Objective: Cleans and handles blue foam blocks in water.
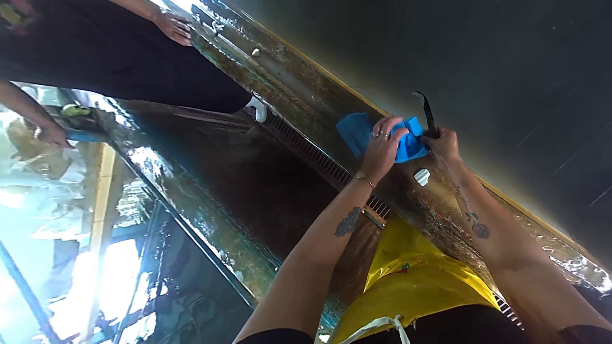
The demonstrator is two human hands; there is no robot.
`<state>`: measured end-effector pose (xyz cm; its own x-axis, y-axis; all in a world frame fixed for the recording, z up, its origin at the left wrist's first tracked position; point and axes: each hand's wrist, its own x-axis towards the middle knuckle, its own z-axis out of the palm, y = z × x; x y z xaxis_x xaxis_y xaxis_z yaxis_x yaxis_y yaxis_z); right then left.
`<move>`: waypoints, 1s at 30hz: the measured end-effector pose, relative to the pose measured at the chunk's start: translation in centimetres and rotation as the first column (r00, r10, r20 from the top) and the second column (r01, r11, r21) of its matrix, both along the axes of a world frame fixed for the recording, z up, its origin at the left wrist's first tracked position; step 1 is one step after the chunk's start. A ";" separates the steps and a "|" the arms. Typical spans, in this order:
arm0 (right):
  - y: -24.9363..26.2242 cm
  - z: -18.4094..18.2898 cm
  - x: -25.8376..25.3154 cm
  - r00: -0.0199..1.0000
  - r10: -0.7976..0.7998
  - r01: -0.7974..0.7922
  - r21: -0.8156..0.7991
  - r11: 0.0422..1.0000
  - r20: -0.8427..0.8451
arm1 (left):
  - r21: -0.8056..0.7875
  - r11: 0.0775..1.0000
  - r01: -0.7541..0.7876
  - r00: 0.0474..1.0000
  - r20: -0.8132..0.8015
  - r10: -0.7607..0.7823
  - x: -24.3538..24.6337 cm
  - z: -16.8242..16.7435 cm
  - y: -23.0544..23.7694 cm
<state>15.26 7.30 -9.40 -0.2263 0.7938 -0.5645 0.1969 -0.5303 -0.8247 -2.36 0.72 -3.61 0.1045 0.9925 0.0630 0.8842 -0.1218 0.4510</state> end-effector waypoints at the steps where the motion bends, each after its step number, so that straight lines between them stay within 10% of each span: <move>1: 0.1 0.1 -0.1 1.000 -0.007 0.007 -0.010 1.000 -0.019 | 0.013 0.994 0.107 0.991 -0.080 -0.106 -0.4 0.1 0.3; 9: -4.2 3.1 1.8 0.991 -0.133 0.133 0.217 0.967 -0.013 | -0.353 0.894 0.276 0.955 -0.008 -0.298 -2.5 2.2 5.7; 19: -12.5 6.5 2.7 0.943 0.220 -0.315 0.453 0.834 0.250 | -0.481 0.814 0.327 0.940 0.078 -0.331 -2.4 3.6 7.7; 30: -9.9 7.2 -0.9 0.827 0.350 -0.491 0.264 0.830 0.439 | -0.517 0.822 0.240 0.965 0.032 -0.262 -2.3 3.4 7.8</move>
